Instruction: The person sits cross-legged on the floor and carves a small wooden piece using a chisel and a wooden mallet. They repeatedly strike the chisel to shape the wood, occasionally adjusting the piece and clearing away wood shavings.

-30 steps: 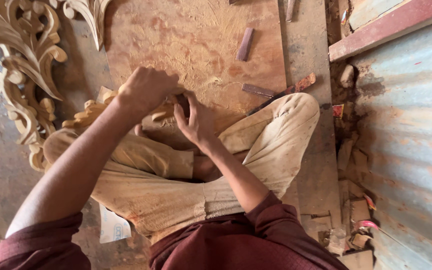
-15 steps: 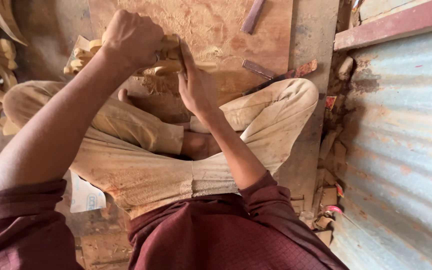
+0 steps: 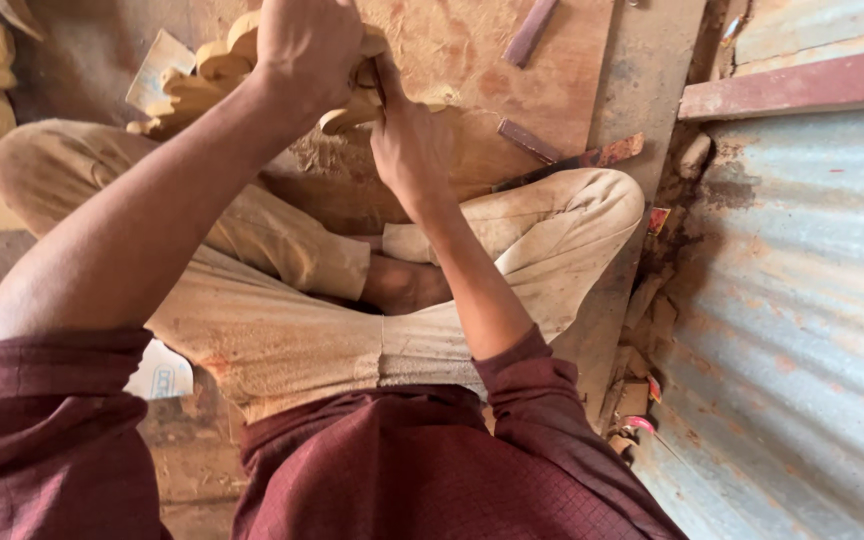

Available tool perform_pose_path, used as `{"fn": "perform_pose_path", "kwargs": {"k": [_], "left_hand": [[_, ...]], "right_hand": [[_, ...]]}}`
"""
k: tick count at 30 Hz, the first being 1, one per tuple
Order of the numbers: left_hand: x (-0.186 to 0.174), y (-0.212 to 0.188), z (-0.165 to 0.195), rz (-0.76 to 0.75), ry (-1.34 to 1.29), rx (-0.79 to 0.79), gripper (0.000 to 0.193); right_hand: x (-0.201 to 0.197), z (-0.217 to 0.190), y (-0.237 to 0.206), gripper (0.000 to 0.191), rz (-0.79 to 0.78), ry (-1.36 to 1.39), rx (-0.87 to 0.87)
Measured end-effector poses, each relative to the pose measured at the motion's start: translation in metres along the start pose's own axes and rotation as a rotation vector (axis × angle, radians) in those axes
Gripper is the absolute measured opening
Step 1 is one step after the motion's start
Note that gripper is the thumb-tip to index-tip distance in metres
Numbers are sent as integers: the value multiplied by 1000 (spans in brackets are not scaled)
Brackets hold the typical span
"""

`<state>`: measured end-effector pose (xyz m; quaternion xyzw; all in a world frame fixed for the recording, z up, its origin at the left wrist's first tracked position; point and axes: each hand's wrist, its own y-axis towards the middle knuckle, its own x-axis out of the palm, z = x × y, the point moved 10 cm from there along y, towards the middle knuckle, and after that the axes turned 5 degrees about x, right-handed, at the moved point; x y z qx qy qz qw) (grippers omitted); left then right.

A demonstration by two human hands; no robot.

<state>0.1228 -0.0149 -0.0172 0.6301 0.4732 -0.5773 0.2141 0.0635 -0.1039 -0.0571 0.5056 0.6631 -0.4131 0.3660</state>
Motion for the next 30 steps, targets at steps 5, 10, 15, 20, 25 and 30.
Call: {"fn": "perform_pose_path", "kwargs": {"k": [5,10,15,20,25,30], "left_hand": [[19,9,-5,-81,-48,-55,53],[30,13,-7,-89,-64,-77,59],[37,12,-8,-101,-58,-104,64],[39,14,-7,-89,-41,-123,70],[41,10,-8,-119,-34,-135,76],[37,18,-14,-85,-39,-141,72]], "right_hand": [[-4,-4,2,49,38,42,6],[-9,-5,2,50,69,2,-34],[1,8,2,40,-90,61,70],[-28,-2,5,59,169,-107,-41],[-15,6,6,51,25,114,2],[-19,9,2,70,77,-43,20]]}}
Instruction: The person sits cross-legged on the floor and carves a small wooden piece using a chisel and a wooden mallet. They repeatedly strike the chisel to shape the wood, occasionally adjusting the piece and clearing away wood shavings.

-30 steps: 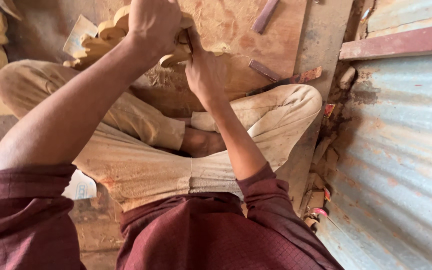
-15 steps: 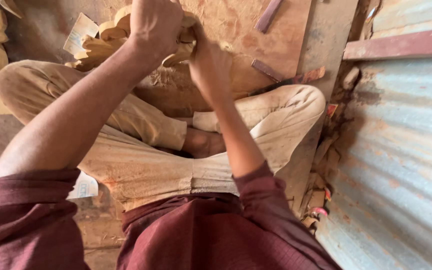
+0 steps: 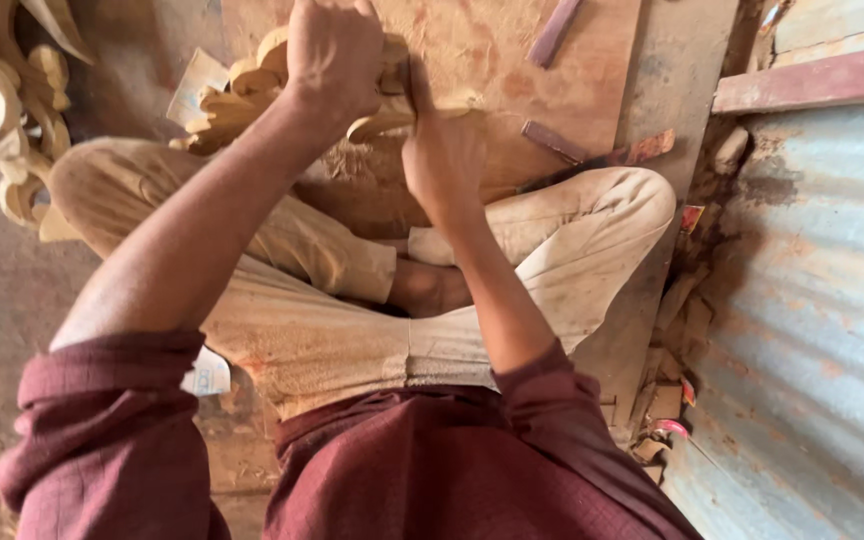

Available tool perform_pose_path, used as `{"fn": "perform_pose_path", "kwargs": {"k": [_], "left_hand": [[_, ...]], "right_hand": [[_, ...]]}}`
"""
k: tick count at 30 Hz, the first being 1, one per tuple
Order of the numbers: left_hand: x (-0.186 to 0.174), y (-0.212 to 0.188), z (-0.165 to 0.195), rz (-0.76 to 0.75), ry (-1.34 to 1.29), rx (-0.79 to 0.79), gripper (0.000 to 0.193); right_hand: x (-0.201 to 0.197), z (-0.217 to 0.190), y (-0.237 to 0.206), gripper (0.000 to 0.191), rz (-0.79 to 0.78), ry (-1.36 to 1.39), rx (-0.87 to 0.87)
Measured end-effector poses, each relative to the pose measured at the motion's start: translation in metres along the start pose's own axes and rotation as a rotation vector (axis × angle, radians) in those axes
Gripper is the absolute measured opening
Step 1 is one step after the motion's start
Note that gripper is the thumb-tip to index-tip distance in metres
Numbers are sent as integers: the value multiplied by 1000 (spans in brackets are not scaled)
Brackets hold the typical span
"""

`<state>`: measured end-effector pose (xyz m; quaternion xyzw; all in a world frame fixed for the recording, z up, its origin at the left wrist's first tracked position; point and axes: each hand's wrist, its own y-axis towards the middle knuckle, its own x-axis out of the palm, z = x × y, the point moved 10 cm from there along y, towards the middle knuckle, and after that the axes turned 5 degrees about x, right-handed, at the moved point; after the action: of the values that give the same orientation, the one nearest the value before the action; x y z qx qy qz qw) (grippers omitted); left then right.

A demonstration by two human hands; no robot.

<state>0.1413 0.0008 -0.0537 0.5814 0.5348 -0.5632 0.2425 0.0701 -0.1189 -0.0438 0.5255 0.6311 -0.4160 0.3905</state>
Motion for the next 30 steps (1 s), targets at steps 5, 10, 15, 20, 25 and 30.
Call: {"fn": "perform_pose_path", "kwargs": {"k": [5,10,15,20,25,30], "left_hand": [[-15,2,8,92,-88,15,48],[-35,1,12,123,-129,48,27],[-27,16,1,-30,-162,-7,43],[-31,17,4,33,-172,-10,45],[-32,9,9,125,-97,-17,36],[-10,2,13,27,-159,17,40]], "right_hand": [[-17,-25,5,45,83,133,-251],[6,-13,14,56,-130,-35,-12],[-5,-25,20,64,-58,-25,-63],[-6,-22,23,46,-129,36,-18],[-2,-13,16,54,-95,54,-15],[-6,-2,2,42,-27,83,3]]}}
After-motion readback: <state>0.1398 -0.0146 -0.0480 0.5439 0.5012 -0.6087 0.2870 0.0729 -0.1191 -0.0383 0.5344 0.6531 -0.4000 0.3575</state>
